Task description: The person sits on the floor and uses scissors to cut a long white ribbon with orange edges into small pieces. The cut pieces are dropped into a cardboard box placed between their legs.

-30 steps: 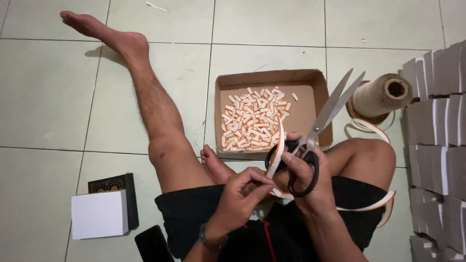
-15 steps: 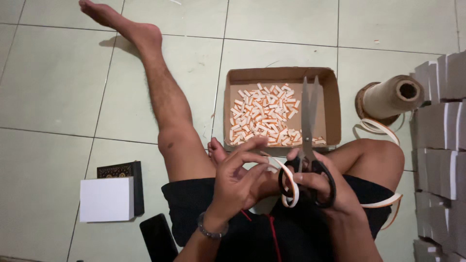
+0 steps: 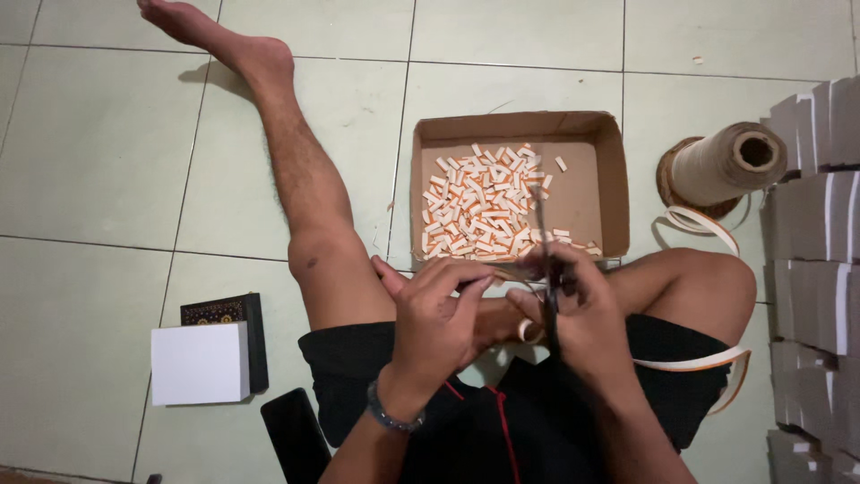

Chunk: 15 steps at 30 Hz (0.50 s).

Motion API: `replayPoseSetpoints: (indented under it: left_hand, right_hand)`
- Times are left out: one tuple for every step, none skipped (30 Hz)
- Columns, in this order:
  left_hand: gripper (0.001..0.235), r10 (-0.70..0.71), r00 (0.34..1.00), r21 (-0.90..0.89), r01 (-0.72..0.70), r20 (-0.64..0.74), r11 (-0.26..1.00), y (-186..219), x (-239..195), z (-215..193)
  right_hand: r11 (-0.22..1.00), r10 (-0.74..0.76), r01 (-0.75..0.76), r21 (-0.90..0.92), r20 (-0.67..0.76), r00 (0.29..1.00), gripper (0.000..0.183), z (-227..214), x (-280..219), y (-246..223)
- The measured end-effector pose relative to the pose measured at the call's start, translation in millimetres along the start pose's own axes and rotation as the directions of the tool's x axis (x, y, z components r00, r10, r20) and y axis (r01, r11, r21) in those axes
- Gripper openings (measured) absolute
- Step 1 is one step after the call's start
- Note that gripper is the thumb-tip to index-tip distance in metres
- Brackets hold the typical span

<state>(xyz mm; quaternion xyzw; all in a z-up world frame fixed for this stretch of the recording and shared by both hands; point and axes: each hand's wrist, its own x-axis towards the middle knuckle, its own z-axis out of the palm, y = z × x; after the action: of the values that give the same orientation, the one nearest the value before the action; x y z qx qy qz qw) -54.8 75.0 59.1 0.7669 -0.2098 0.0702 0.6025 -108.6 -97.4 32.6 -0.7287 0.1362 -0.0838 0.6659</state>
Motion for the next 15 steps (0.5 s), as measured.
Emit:
replayPoseSetpoints:
  left_hand:
    - [0.006,0.0,1.0,0.001,0.0,0.003,1.0,3.4,2.1,-2.5]
    - [0.006,-0.037,0.999,-0.017,0.036,-0.03,0.999,6.6,4.1,-5.3]
    - [0.005,-0.074,0.995,-0.036,0.071,-0.066,0.997,9.9,5.8,-7.8]
    - [0.005,-0.074,0.995,-0.036,0.072,-0.067,0.997,5.4,5.1,-6.6]
    - [0.006,-0.098,0.993,-0.075,0.093,-0.067,0.993,0.9,4.4,-5.5]
    - [0.006,-0.121,0.99,-0.114,0.113,-0.066,0.987,-3.6,3.8,-4.5]
    - [0.006,-0.124,0.99,-0.113,0.116,-0.067,0.987,-2.5,3.5,-3.4]
    - [0.005,-0.131,0.989,-0.137,0.121,-0.066,0.983,-1.1,3.2,-2.0]
    - [0.004,-0.134,0.989,-0.162,0.123,-0.063,0.979,-0.4,4.8,0.0]
    - [0.004,-0.133,0.989,-0.161,0.122,-0.062,0.979,-0.9,6.0,0.8]
    - [0.004,-0.136,0.989,-0.167,0.124,-0.06,0.978,-0.8,5.5,1.2]
    - [0.006,-0.138,0.989,-0.173,0.126,-0.058,0.977,-0.9,5.1,1.5]
    - [0.006,-0.138,0.989,-0.171,0.126,-0.058,0.977,-1.5,5.3,3.1]
    - [0.006,-0.153,0.987,-0.179,0.14,-0.058,0.974,-2.2,5.8,4.8]
    - [0.006,-0.168,0.984,-0.185,0.154,-0.059,0.97,-2.5,5.8,5.9]
  right_hand:
    - [1.0,0.001,-0.001,0.002,-0.002,1.0,0.06,-0.6,-0.6,4.8]
    - [1.0,-0.009,0.009,-0.004,-0.037,0.999,0.052,-0.8,-1.3,9.6]
    - [1.0,-0.021,0.02,-0.012,-0.069,0.997,0.043,-1.3,-1.6,14.4]
    - [1.0,-0.021,0.02,-0.012,-0.068,0.997,0.043,0.1,-1.1,11.6]
    - [0.998,-0.024,0.029,0.052,-0.089,0.996,0.043,1.7,-0.2,8.7]
    - [0.992,-0.027,0.039,0.116,-0.11,0.994,0.043,3.4,0.8,5.9]
    - [0.993,-0.024,0.037,0.116,-0.108,0.994,0.043,3.8,2.9,10.2]
    - [0.987,-0.006,0.017,0.16,-0.069,0.998,0.044,3.8,5.0,14.6]
    - [0.979,0.008,-0.001,0.203,-0.033,0.999,0.046,3.5,8.6,18.9]
    - [0.979,0.008,0.0,0.204,-0.034,0.999,0.046,4.9,10.8,17.6]
    - [0.984,0.002,0.008,0.177,-0.053,0.999,0.045,6.5,11.3,16.1]
    - [0.989,-0.005,0.015,0.148,-0.07,0.998,0.044,8.1,12.0,14.7]
    - [0.989,-0.005,0.015,0.15,-0.07,0.998,0.044,8.0,14.5,16.3]
    - [0.984,-0.002,0.015,0.179,-0.072,0.997,0.043,7.8,17.1,17.9]
    - [0.978,0.001,0.014,0.21,-0.072,0.997,0.042,8.2,19.4,19.4]
